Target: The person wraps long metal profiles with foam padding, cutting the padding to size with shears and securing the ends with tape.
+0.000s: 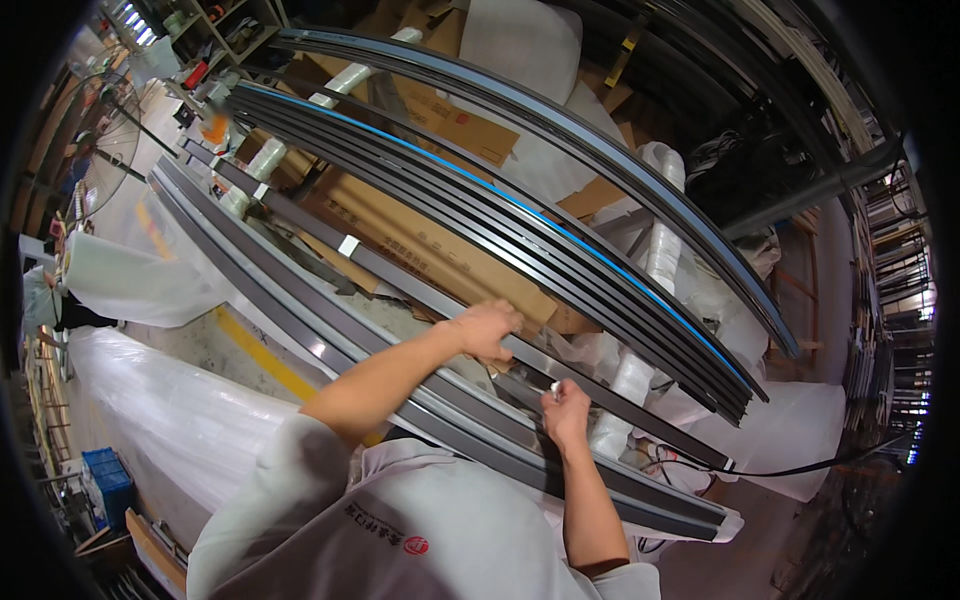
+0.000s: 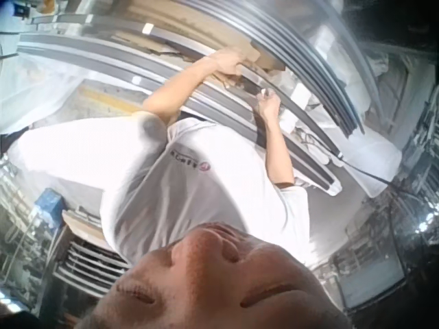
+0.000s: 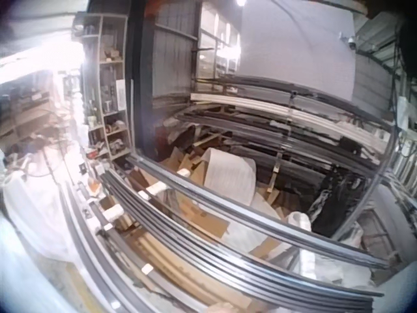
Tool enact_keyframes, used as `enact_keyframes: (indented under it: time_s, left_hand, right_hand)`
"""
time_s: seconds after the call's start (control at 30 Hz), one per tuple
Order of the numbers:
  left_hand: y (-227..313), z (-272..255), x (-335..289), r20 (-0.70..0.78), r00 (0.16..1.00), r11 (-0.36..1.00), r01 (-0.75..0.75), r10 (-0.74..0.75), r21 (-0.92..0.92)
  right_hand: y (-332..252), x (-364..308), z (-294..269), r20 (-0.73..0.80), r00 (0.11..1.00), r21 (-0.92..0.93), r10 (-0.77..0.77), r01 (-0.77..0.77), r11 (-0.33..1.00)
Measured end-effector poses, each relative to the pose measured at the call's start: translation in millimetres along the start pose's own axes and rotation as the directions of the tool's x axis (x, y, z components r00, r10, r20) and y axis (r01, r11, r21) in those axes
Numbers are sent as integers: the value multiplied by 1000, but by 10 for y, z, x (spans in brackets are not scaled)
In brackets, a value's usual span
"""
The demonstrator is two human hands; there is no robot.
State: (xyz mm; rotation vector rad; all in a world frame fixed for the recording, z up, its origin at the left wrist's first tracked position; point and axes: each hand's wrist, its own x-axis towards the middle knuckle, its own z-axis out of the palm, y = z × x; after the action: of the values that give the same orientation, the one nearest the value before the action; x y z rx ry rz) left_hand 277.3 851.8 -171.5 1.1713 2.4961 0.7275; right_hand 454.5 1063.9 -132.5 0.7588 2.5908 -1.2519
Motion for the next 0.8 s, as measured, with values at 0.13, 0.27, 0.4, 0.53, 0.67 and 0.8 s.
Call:
enact_keyframes:
  time_s: [0.13, 0.27, 0.4, 0.53, 0.67, 0.8]
  left_hand:
    - [-816, -634, -489, -424, 701, 811, 558, -574, -174]
    - [-1497, -1158, -1271, -424, 441, 521, 849, -791, -87]
    - [-1805, -1200, -1413, -396, 439, 465, 885, -807, 33]
    - [-2033, -1138, -1082, -273, 561, 553, 825, -781, 114]
    - [-2079, -1120, -1361, -242, 625, 619, 777, -742, 110]
    - [-2133, -1080, -1361, -259, 609, 645, 760, -750, -81]
  right_hand:
    - [103, 31, -83, -76, 992, -89, -96, 89, 992]
    - [-407, 57, -80, 107, 982, -200, -157, 176, 964]
    - [-470, 243, 359, 182, 918, -469, -352, 396, 790]
    - [-878, 310, 602, 251, 910, -578, -331, 415, 702]
    - [-653, 617, 985, 273, 890, -630, -365, 452, 632]
    - [-426, 710, 1019, 236, 876, -669, -421, 460, 583]
